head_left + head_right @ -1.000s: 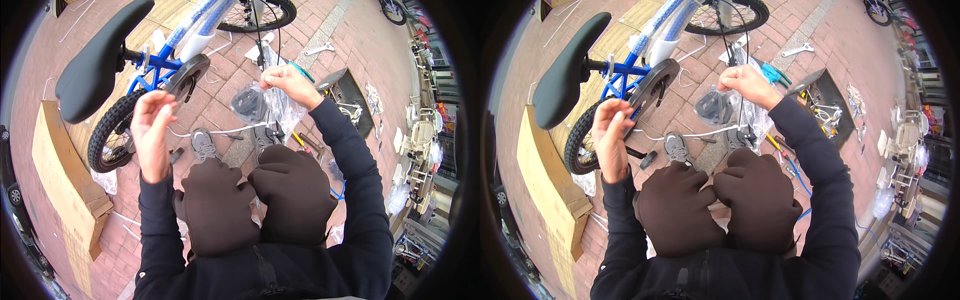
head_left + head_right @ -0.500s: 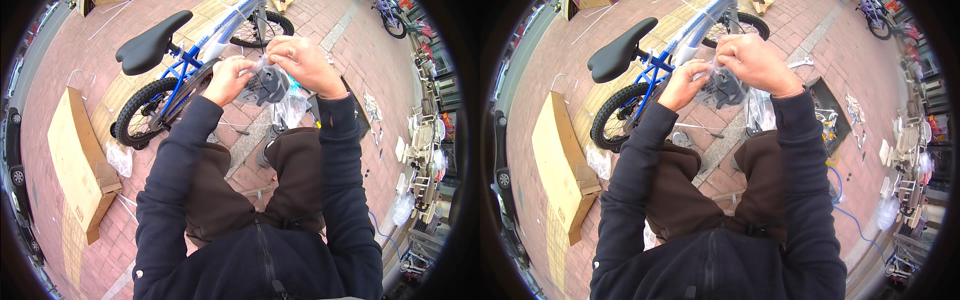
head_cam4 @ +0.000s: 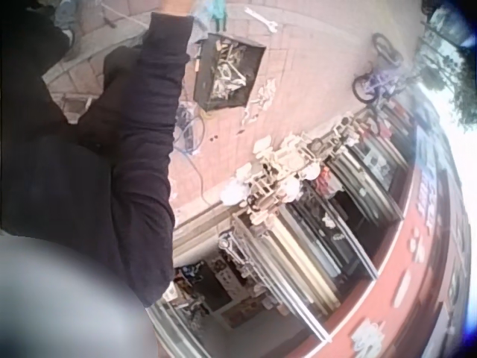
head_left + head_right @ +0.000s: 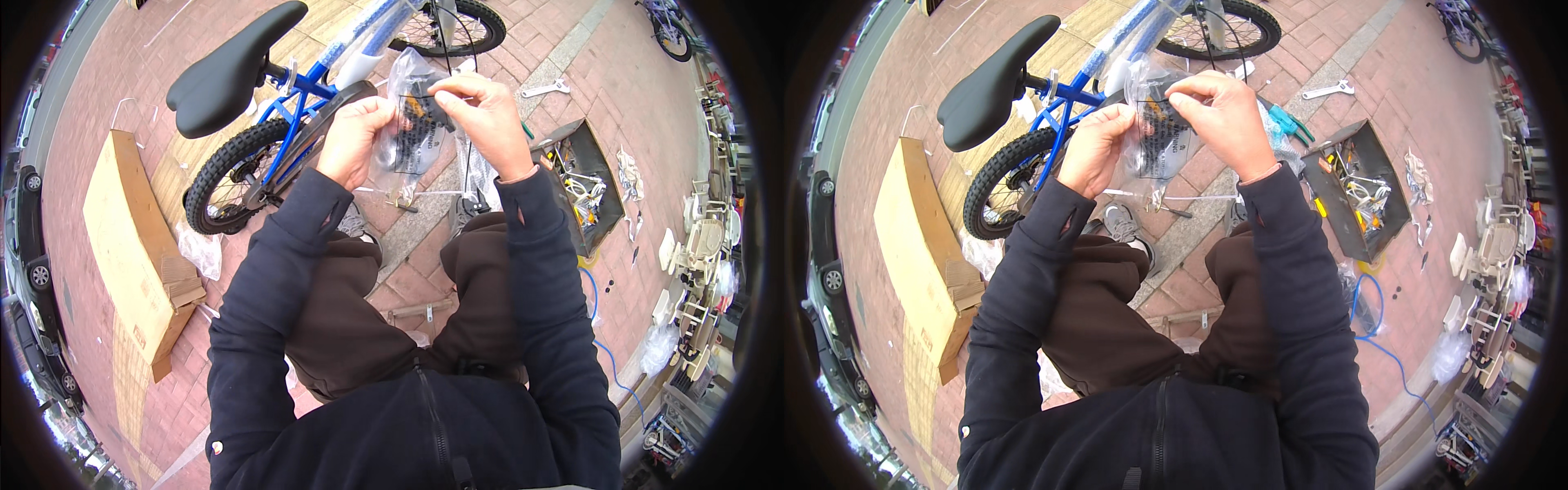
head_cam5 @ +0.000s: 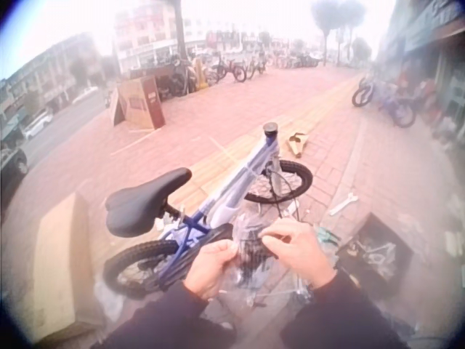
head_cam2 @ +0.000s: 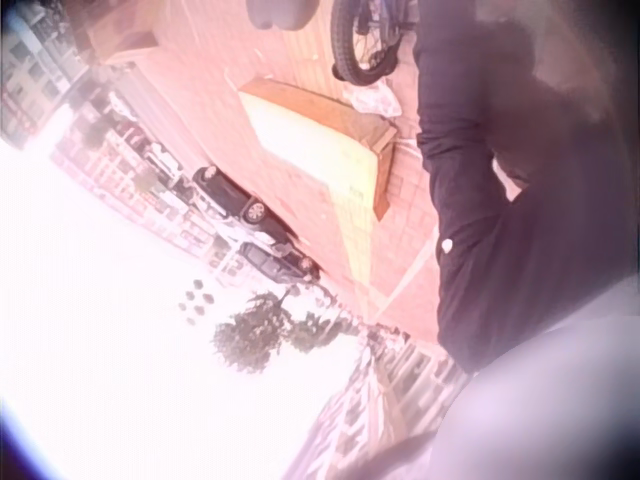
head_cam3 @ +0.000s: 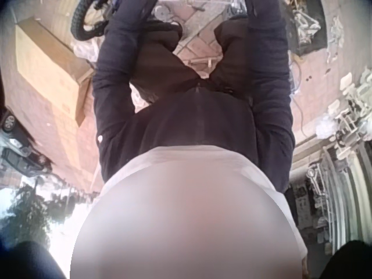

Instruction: The person attaches the bicycle seat to the frame and tightens it. Then they unwrap and install both pedals onto the crank arms, securing them with a wrench. Finally, they handle the handlebar assembly and front wheel.

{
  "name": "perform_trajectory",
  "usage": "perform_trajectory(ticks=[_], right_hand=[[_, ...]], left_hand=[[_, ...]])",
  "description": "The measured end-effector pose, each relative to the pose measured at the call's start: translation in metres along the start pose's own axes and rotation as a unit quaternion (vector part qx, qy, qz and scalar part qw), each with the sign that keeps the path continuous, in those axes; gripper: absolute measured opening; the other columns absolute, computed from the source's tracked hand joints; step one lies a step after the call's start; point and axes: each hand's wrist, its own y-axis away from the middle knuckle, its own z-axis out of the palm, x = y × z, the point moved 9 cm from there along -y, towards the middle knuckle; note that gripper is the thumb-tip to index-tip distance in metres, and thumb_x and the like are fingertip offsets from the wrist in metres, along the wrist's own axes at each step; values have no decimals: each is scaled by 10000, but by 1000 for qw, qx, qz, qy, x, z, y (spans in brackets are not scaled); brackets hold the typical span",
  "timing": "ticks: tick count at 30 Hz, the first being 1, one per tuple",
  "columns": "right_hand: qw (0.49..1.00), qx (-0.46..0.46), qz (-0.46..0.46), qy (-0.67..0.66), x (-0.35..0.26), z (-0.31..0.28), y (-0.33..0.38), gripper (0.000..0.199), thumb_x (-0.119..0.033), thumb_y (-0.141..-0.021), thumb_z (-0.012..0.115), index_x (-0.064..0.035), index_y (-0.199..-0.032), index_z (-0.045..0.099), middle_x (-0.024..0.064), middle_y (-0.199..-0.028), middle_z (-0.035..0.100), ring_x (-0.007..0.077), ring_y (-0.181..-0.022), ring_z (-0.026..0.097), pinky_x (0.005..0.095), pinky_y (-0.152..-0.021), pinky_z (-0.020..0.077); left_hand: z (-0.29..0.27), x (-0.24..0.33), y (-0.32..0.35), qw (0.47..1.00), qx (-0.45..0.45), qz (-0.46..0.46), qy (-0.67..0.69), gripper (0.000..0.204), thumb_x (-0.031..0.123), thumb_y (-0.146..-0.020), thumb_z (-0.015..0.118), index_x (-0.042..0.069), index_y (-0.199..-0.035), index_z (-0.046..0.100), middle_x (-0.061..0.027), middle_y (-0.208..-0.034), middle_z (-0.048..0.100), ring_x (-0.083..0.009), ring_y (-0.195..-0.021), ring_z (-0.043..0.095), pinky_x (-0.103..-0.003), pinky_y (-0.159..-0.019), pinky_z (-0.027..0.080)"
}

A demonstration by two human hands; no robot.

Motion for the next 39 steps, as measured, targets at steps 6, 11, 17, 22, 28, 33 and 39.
perform_trajectory(ticks=[6, 11, 17, 22, 28, 33, 39], right_hand=[[994, -47, 10, 94, 1, 24, 4, 495, -203, -694, 708, -56, -1150, 586, 112, -920, 571, 194, -758, 565, 282, -681, 470], [991, -53, -13, 123, 3, 34, 9, 480, -210, -680, 717, -57, -1115, 584, 134, -930, 555, 228, -835, 558, 317, -736, 464], [989, -98, 72, 78, 26, 36, 5, 209, -170, -663, 722, -13, -781, 650, 108, -783, 596, 220, -744, 584, 310, -684, 465], [992, -73, 49, 91, 20, 34, 7, 162, -135, -678, 679, 10, -745, 649, 138, -692, 617, 231, -626, 607, 320, -599, 467], [995, -67, 58, 41, 14, 40, 15, 162, -147, -690, 668, 11, -695, 633, 161, -592, 580, 247, -536, 596, 328, -553, 464], [971, -142, 50, 186, 18, 49, 15, 214, -208, -712, 680, -7, -688, 610, 151, -610, 592, 286, -571, 595, 374, -556, 459], [965, -92, -94, 226, -6, 55, 14, 153, -166, -716, 634, -21, -698, 592, 177, -690, 593, 359, -691, 590, 442, -612, 450]], left_hand=[[-5, 0, -1, 999, 8, -11, -46, 82, 85, -882, 553, 49, -815, 583, -12, -782, 608, -58, -665, 501, -184, -638, 392], [-12, -4, -1, 999, 29, -9, 14, 51, 61, -858, 601, 70, -837, 555, 7, -776, 586, -62, -670, 522, -196, -634, 418], [-5, -8, 1, 998, 15, -36, -39, 82, 44, -847, 605, 89, -817, 542, 16, -764, 577, -57, -657, 518, -200, -605, 407], [9, -6, 5, 961, -22, -35, -275, 428, 396, -810, 669, 96, -1052, 484, 47, -773, 494, -23, -721, 418, -206, -637, 337], [33, -10, 0, 973, -108, 89, -181, 270, 230, -945, 501, -2, -1035, 606, -20, -953, 605, -34, -860, 514, -211, -769, 420], [9, -4, -10, 951, 31, 132, -279, 278, 181, -909, 508, -59, -852, 637, -33, -706, 637, -47, -639, 526, -235, -585, 440], [0, -7, -20, 987, 119, 88, -63, 230, 160, -895, 549, 5, -730, 590, -20, -694, 585, -72, -602, 517, -224, -546, 397]])
